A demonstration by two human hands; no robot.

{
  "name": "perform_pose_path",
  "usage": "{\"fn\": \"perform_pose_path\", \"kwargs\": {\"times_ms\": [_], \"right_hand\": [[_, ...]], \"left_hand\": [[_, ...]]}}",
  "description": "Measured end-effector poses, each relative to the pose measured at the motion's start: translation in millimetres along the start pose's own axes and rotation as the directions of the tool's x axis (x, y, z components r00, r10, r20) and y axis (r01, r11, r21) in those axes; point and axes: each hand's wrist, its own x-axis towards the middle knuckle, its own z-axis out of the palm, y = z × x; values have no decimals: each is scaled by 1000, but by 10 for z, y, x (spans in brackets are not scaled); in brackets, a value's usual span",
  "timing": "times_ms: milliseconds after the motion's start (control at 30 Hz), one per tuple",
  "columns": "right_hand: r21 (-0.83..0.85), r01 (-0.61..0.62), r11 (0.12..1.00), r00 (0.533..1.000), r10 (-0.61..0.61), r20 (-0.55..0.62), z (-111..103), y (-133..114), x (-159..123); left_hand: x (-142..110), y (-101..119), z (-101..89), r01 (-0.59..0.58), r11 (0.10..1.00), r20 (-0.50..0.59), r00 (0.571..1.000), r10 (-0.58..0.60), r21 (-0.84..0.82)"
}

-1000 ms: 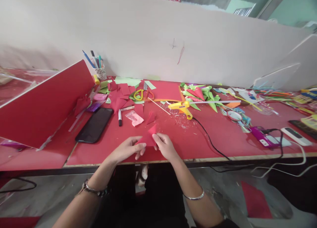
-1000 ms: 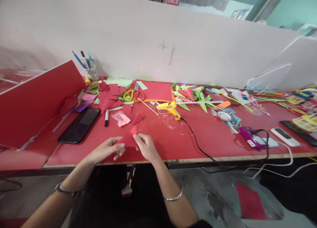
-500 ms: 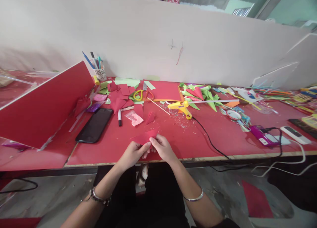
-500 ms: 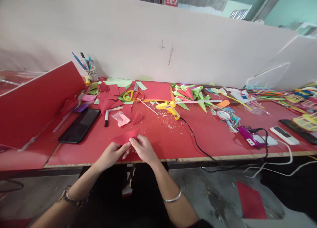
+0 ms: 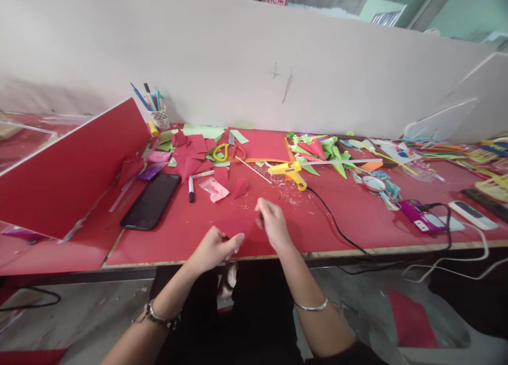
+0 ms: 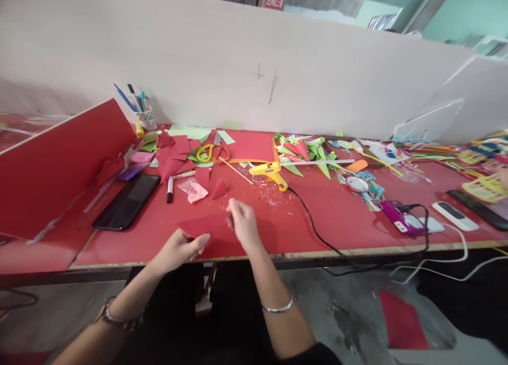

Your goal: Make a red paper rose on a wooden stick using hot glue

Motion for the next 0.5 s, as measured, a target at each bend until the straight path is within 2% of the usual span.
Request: {"fn": "perform_pose_path", "kwargs": {"times_ms": [67, 133, 200, 267, 333, 367, 433, 500], "right_hand": [[-13, 62, 998, 992, -63, -107, -86, -20, 47], [-86, 134, 987, 987, -141, -76, -145, -77, 57], [-156, 245, 957, 969, -240, 50, -150, -170, 23], [-232, 372, 899, 917, -318, 241, -104, -267, -32], [-288, 458, 841, 854, -326, 406, -36, -325, -80], [-295, 463, 835, 842, -311, 441, -3, -330, -94], [-289, 396, 872, 880, -271, 389, 49, -290, -105], [-248, 263, 932, 948, -203, 244, 81, -207, -105]], "left_hand": [[-23, -16, -55, -7, 1000, 53, 999, 7, 10], [-27, -31, -133, -15, 993, 41, 999, 10, 114], [-12, -31, -214, -27, 953, -24, 999, 36, 302], [10, -7, -272, -55, 893, -35, 996, 79, 448], [28, 34, -297, -98, 858, -3, 993, 115, 504], [34, 55, -298, -116, 853, 1, 991, 134, 509], [41, 91, -286, -136, 845, -36, 983, 180, 517], [49, 104, -265, -151, 833, -86, 969, 230, 533]]}}
